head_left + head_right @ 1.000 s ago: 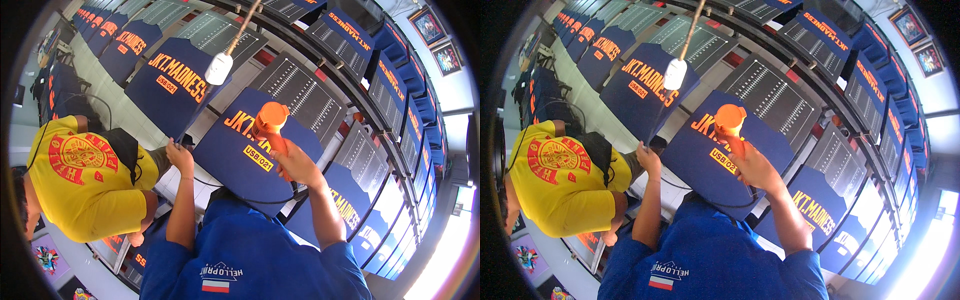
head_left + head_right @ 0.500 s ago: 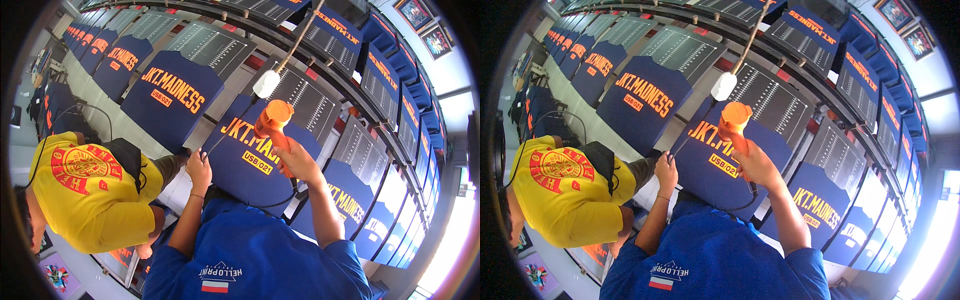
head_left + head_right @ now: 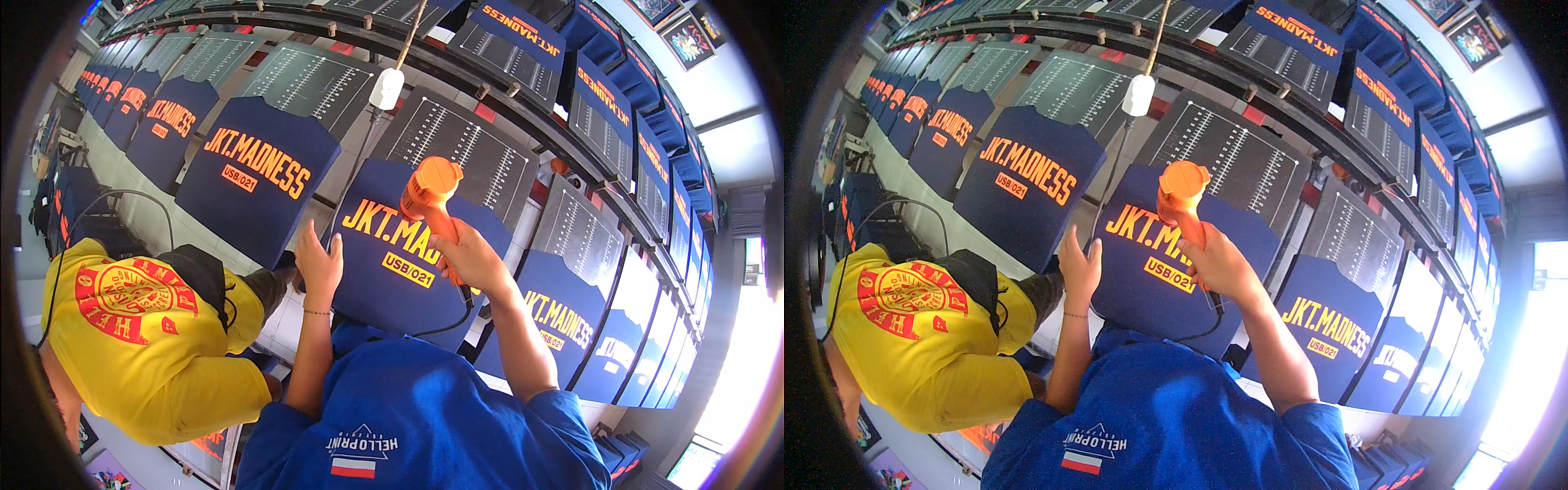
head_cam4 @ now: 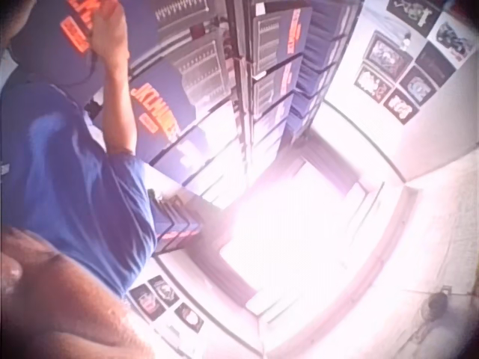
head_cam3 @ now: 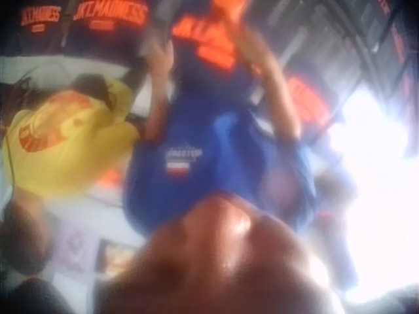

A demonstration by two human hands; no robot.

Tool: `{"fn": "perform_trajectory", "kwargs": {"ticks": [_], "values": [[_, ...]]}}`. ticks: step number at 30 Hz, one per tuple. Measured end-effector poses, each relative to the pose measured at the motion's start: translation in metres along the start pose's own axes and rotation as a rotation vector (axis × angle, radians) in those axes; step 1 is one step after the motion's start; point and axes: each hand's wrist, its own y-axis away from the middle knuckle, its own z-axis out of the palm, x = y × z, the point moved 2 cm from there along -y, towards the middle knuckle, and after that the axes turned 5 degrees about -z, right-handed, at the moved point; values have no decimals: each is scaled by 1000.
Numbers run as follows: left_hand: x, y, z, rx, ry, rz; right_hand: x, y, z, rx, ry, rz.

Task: The person uses a heat gun to cure ink on screen-printed t-shirts at multiple printing stations, moving from one shirt to the next while ensuring even coverage with the tool.

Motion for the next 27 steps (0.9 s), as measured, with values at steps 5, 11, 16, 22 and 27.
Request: {"fn": "perform_trajectory", "kwargs": {"ticks": [5, 11, 16, 22, 27], "values": [[71, -32, -57, -39, 501, -15, 3, 2, 2, 5, -10, -3], [191, -25, -192, -174, 907, 470, 1, 18, 3, -31, -36, 69], [232, 14, -269, -290, 753, 1226, 3, 30, 7, 3, 23, 137], [259, 24, -260, -94, 617, 1497, 12, 31, -3, 53, -11, 67], [261, -6, -288, -533, 336, 1639, 22, 26, -6, 105, -65, 49]]}}
